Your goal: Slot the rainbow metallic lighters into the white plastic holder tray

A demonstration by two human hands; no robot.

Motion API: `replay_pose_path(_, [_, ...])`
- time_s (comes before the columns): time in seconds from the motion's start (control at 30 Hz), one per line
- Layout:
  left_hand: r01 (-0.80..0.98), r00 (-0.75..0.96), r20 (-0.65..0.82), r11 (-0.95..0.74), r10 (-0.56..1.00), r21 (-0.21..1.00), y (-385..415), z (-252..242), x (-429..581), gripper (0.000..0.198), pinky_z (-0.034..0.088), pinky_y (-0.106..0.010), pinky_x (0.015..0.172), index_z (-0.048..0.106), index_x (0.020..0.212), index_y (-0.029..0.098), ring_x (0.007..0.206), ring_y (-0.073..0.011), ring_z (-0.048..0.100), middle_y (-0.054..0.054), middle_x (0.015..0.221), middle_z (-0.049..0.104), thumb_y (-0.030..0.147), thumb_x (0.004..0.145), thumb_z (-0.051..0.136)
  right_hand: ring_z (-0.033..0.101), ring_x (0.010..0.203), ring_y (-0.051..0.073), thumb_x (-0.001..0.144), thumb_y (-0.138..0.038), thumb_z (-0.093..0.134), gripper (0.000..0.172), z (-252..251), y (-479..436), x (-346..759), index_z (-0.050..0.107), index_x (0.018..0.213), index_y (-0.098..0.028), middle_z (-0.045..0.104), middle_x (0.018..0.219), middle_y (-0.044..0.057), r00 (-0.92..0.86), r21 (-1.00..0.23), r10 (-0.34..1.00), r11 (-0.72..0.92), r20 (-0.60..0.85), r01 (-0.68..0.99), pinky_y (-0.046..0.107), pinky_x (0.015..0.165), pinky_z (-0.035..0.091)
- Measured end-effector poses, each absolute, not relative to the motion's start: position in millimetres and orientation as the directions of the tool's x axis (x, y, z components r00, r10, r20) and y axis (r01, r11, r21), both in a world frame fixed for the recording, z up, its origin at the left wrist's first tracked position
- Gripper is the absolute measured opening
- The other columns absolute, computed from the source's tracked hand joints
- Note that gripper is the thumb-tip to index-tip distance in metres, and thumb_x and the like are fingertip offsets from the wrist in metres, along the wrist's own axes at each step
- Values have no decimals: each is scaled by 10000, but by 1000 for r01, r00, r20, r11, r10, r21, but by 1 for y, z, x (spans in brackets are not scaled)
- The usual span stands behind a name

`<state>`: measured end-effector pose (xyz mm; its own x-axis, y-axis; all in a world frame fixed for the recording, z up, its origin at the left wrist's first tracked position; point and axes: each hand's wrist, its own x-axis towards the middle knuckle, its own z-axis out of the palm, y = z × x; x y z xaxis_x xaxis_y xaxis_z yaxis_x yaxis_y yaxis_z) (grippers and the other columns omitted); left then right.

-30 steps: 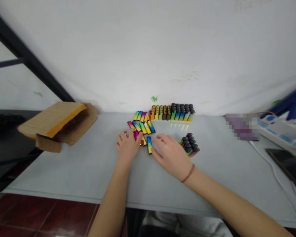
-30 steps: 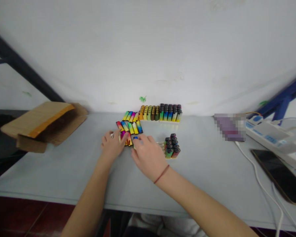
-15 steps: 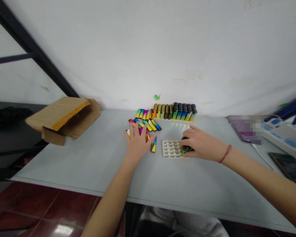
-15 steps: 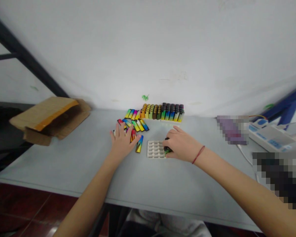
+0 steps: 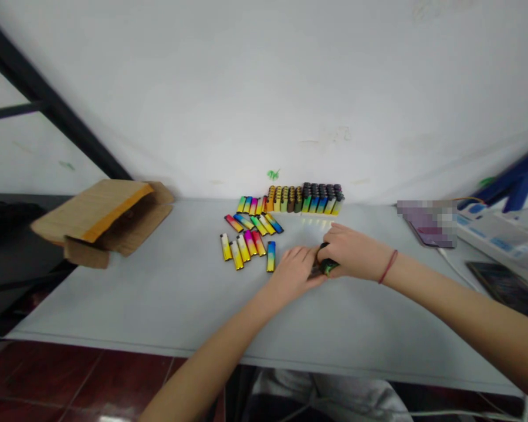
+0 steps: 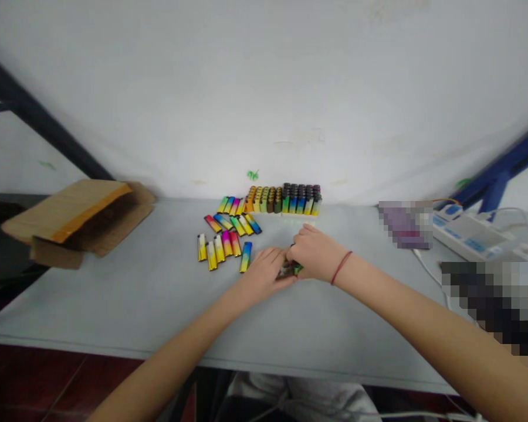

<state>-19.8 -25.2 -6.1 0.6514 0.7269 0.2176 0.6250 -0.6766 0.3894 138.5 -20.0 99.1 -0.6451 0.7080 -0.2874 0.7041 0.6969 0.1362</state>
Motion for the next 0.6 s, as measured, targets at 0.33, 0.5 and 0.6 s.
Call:
replay_pose_path(0.33, [658, 554, 190, -566, 810, 496, -35, -5, -6, 362, 456, -413, 957, 533, 1181, 163, 1094, -270, 634, -117, 1171, 680, 402, 911, 567, 640, 821, 239, 762, -256, 773, 114, 95, -12, 149, 748, 772, -146, 718, 803, 105, -665, 6, 696, 692, -270, 722, 302, 743, 443])
replay_pose_path(0.5, [690, 584, 123, -571, 802, 445, -27, -4, -10, 356, 454, -429, 927, 482, 1242, 153, 1095, -278, 620, -127, 1129, 679, 278, 910, 514, 641, 810, 225, 842, -155, 666, 95, 93, -21, 151, 752, 804, -168, 709, 739, 88, -680, 94, 701, 708, -216, 700, 329, 797, 440])
replay_pose_path(0.6, [669, 646, 93, -621, 757, 409, -25, -4, -13, 425, 436, -442, 949, 428, 1307, 145, 1168, -290, 569, -152, 1199, 643, 221, 895, 498, 631, 797, 217, 844, -178, 664, 98, 93, -21, 155, 751, 801, -189, 695, 717, 68, -704, 42, 689, 719, -173, 694, 329, 800, 448])
